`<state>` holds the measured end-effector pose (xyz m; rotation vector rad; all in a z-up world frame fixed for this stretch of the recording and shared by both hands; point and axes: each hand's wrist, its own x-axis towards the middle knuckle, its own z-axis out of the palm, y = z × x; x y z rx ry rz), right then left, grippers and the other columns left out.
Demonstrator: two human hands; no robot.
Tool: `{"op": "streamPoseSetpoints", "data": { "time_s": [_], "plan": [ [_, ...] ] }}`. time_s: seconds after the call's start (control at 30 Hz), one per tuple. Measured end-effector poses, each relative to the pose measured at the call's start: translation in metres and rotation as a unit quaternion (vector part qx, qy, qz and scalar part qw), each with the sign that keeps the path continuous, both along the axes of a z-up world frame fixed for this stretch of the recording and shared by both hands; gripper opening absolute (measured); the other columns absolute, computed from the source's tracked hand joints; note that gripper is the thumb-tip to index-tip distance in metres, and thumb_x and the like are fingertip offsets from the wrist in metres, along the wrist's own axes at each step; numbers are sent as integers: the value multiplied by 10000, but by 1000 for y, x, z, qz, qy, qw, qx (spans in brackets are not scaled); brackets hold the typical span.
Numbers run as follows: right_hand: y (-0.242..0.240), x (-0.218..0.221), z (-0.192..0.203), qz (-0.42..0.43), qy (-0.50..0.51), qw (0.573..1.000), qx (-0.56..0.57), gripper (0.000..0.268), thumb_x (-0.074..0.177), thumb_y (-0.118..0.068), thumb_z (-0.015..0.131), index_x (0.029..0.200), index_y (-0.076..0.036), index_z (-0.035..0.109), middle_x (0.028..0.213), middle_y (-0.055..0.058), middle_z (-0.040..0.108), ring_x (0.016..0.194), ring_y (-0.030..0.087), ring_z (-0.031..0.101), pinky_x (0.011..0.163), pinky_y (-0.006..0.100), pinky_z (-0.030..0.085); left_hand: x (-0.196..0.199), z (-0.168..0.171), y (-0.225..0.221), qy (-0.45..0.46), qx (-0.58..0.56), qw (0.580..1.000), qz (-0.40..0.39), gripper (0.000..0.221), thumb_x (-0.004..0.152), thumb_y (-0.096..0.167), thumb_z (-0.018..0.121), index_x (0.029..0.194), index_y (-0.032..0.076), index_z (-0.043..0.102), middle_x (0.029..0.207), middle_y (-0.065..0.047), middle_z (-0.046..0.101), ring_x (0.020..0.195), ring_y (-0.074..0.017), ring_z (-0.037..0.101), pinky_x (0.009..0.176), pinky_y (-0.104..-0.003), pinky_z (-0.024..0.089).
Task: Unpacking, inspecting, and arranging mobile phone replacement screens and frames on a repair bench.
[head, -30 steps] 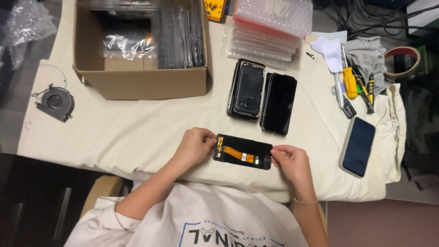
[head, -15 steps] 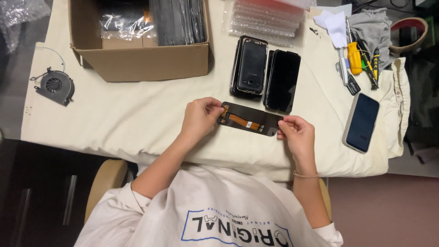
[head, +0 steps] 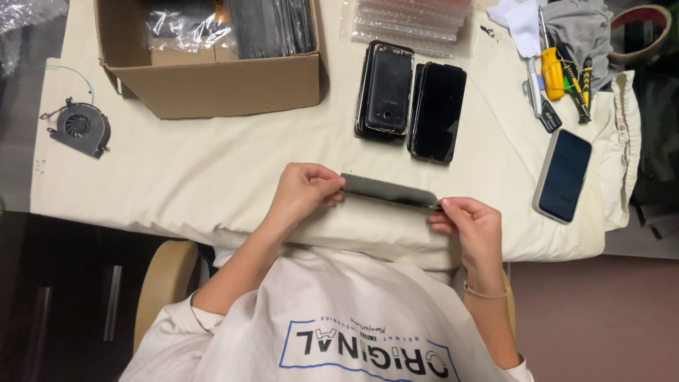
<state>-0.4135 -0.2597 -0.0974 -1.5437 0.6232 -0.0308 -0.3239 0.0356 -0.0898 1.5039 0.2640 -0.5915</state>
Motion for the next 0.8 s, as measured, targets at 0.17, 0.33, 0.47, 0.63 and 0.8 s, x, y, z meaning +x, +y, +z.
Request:
{"op": "streamPoseSetpoints", "data": {
  "time_s": [0.17,0.33,0.47,0.63,0.8],
  "plan": [
    [-11,-16,-19,6,-7,1000,20,211,872,43,750,1047,75,637,834,216,717,701,310,750,649,417,667,-12,10,11,-12,-41,999,-10,445,762,-45,765,1192,-24,653,833,-179,756,734,-180,748,698,-269,652],
    [-12,-10,-16,9,-29,999,31,322,846,82,750,1146,82,634,842,195,717,704,283,745,656,434,674,-14,5,12,-60,-12,996,-57,569,758,-32,783,1306,69,666,823,-101,770,716,-93,720,684,-232,633],
    [-22,9,-5,-6,-75,997,6,318,875,61,739,1175,67,636,888,132,711,761,200,732,696,385,679,-22,7,-5,-89,-19,993,-77,689,750,-51,811,1392,78,596,832,-121,772,727,-104,717,709,-222,605],
    [-57,53,20,-14,-150,987,-57,195,955,43,711,1138,43,644,947,88,695,815,133,732,727,320,689,-16,-3,-36,-147,-46,986,-66,414,851,8,785,1251,46,687,985,-165,783,849,-87,716,807,-220,596],
    [-61,91,87,50,-217,955,-197,105,990,31,751,1079,-4,710,959,90,712,834,118,689,763,210,649,-3,1,-69,-341,18,933,-111,120,909,100,731,1023,68,753,920,-11,785,791,-92,738,817,-212,621]
  ]
}}
